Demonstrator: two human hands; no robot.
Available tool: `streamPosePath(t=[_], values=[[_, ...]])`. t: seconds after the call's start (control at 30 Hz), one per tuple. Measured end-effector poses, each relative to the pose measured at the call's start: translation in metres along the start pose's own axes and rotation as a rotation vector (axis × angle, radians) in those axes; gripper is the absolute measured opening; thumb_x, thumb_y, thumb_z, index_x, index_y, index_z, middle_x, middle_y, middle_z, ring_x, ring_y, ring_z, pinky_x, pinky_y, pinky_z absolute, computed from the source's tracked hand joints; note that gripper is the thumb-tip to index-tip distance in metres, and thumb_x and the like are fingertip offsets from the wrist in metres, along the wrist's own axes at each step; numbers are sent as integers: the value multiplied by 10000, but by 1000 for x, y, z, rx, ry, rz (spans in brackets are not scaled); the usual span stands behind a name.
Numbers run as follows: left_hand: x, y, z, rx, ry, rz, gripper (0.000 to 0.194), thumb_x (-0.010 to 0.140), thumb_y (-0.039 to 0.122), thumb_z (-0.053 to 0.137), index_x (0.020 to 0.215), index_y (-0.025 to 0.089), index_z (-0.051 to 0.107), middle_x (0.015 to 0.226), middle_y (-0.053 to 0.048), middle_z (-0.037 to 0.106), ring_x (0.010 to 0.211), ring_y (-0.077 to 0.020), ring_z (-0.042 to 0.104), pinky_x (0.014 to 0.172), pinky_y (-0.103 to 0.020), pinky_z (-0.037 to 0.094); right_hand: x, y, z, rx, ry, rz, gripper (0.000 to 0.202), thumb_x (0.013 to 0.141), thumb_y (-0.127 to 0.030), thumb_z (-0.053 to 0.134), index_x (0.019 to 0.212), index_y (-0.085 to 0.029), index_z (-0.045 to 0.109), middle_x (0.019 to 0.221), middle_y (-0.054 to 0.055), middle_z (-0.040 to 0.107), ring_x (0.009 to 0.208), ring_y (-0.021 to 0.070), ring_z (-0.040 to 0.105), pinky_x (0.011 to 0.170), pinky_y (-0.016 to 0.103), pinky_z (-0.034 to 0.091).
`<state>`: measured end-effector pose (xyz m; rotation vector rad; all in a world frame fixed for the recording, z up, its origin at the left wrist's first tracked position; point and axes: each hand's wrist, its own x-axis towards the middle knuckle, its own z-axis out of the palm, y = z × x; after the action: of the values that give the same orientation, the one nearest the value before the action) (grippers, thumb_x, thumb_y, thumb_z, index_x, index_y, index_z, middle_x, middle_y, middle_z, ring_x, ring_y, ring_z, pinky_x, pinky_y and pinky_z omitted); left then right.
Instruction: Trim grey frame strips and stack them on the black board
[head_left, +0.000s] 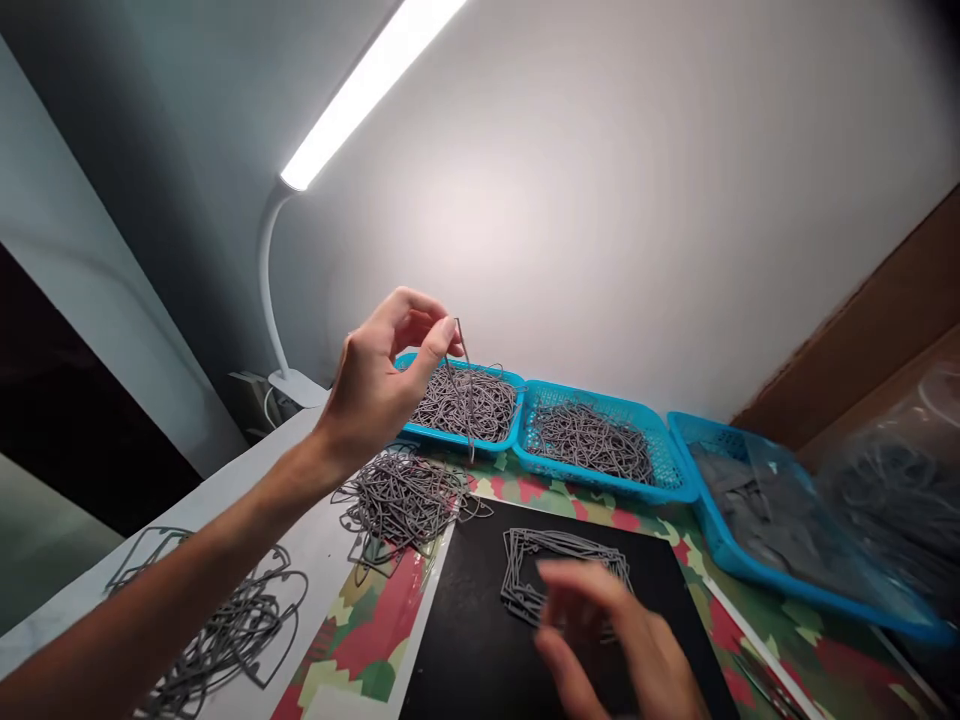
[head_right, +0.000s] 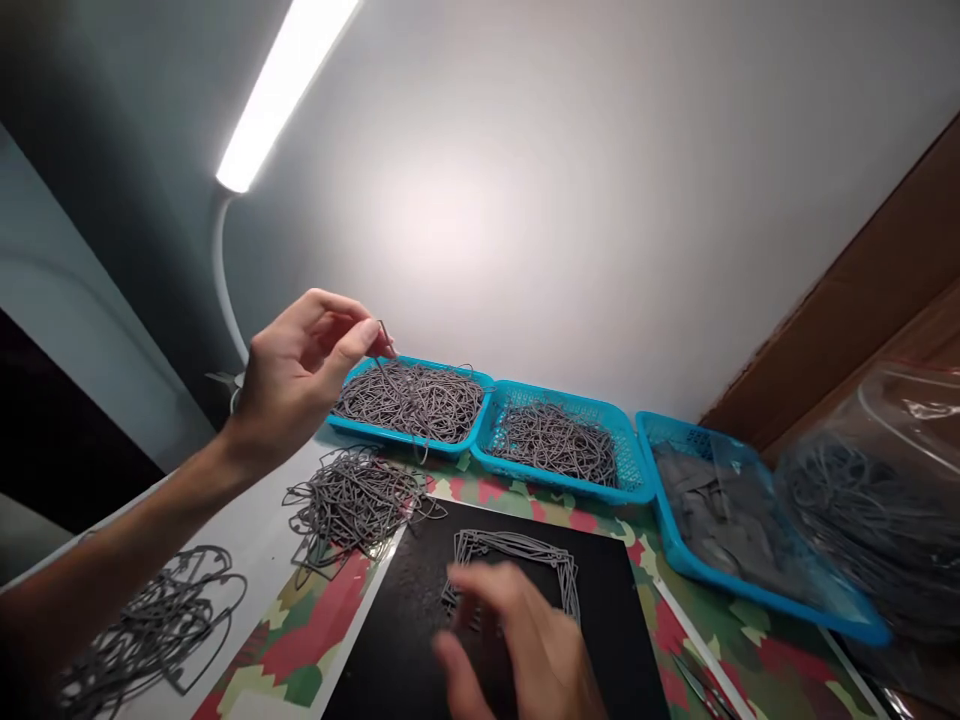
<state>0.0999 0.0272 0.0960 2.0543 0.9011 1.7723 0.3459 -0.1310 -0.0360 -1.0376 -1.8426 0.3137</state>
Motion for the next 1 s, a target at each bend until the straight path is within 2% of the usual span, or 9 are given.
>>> streamPosePath(t=[0.07,0.13,0.2,0.27,0.37,0.53,0.7,0.83,1.0], values=[[-7,0,2,15,-9,-15,94,1090,292,689,1009,260,656,905,-2,783,897,-203,803,925,-399,648,51,-2,17,30,-85,58,525,1131,-492,697,1595,-282,569,1174,64,801,732,188,723,716,335,634],[-12,0,2,40,-18,-39,109,1084,324,701,1004,262,661,910,-11,790,905,-216,804,927,-419,643,100,-1,41,51,-111,180,775,1047,-617,770,1657,-210,518,1290,123,765,788,216,704,774,395,610],[-14,2,0,58,-13,-61,122,1074,343,702,993,264,659,913,-20,792,906,-227,806,918,-434,644,134,3,69,103,-151,262,560,1067,-523,755,1502,-189,640,1175,92,765,786,210,672,765,370,547],[-16,2,-4,56,6,-76,130,1072,352,693,985,266,650,913,-23,790,887,-228,807,892,-434,651,147,7,89,144,-181,265,225,1121,-413,671,1155,-205,749,1029,52,751,799,202,642,756,341,495],[-18,1,-13,49,11,-94,129,1076,349,692,995,260,644,917,-17,778,829,-213,811,815,-410,652,138,10,94,244,-243,233,380,1181,-450,580,905,-225,712,879,17,720,762,188,603,714,316,454],[-19,-6,-24,-18,53,-79,103,1089,266,678,999,252,631,895,7,742,719,-157,758,747,-360,646,110,8,79,418,-383,219,547,1212,-615,492,955,-212,759,940,44,793,844,198,681,757,309,508],[-16,-16,-22,44,140,-29,108,1097,251,645,1007,266,588,828,34,691,665,-152,708,705,-363,628,95,10,99,505,-523,231,471,1219,-578,517,1076,-198,754,887,23,805,715,163,677,687,279,538],[-14,-20,-22,131,199,11,125,1116,276,611,1006,281,553,826,55,654,640,-137,698,710,-374,610,90,13,103,449,-464,201,357,1219,-471,550,1146,-198,768,1047,67,786,990,224,759,889,333,612],[-14,-42,-29,160,226,-45,160,1121,309,635,1002,279,532,794,79,651,642,-113,689,685,-364,562,71,6,93,306,-343,191,328,1213,-278,467,1295,-174,767,1335,162,617,1259,291,705,1145,468,590]])
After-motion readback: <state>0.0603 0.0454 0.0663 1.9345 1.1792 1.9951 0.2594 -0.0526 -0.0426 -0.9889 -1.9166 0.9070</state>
